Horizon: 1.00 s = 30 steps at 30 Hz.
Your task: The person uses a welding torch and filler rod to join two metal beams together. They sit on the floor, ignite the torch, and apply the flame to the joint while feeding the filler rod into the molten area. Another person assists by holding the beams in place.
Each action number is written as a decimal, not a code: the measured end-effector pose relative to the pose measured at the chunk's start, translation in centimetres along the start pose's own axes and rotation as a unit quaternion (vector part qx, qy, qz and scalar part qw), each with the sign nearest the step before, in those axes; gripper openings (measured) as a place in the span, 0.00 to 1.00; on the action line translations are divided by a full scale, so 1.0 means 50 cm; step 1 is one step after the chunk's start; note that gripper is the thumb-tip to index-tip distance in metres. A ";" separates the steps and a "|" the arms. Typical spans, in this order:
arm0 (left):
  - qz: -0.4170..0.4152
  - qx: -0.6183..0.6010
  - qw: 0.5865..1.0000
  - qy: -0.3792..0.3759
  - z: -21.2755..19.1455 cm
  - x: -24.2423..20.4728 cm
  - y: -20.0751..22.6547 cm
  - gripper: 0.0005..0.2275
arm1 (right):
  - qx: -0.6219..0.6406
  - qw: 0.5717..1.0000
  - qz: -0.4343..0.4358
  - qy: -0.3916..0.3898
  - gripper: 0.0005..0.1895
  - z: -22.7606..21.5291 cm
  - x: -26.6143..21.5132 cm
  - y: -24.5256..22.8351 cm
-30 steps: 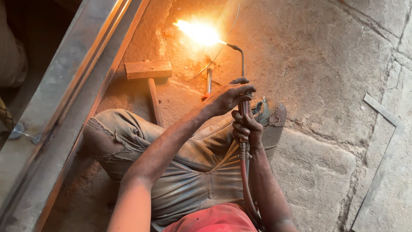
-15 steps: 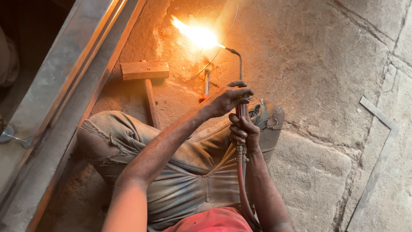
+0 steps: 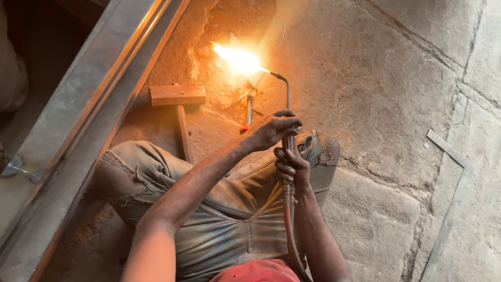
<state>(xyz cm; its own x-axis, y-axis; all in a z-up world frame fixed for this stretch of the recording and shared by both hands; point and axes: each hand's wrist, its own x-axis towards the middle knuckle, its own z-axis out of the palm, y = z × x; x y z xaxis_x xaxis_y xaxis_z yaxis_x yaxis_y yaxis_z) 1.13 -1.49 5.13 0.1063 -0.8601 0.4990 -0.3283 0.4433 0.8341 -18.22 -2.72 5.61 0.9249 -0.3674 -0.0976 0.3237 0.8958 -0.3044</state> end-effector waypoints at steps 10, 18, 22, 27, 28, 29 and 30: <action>0.001 -0.102 0.995 -0.002 0.019 -0.008 -0.029 0.08 | -0.043 0.998 0.013 0.051 0.22 -0.035 -0.005 -0.003; -0.034 0.022 0.998 -0.042 -0.026 -0.006 0.016 0.10 | -0.023 0.994 0.034 0.102 0.17 -0.047 -0.017 -0.002; -0.009 -0.024 0.999 -0.034 -0.029 0.012 0.037 0.11 | -0.058 0.995 0.000 0.085 0.31 -0.021 -0.011 -0.016; -0.044 -0.033 0.997 -0.051 -0.039 0.006 0.038 0.12 | -0.024 0.997 0.001 0.073 0.30 0.004 0.000 -0.003; -0.040 -0.037 0.997 -0.048 -0.040 0.004 0.039 0.12 | -0.015 0.998 0.003 0.054 0.30 0.007 -0.001 -0.003; -0.035 -0.041 0.998 -0.045 -0.039 0.003 0.039 0.12 | -0.006 0.999 0.004 0.036 0.31 0.010 -0.002 -0.002; -0.028 -0.045 0.998 -0.041 -0.038 0.009 0.038 0.12 | -0.009 0.999 0.001 0.043 0.31 0.013 0.000 -0.006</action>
<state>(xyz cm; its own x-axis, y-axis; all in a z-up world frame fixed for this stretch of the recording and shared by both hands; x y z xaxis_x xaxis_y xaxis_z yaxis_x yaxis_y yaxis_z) 2.35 -0.55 7.36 0.0434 -0.9000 0.4337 -0.2389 0.4122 0.8792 -18.17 -2.82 6.30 0.9051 -0.3859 -0.1788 0.3172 0.8925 -0.3207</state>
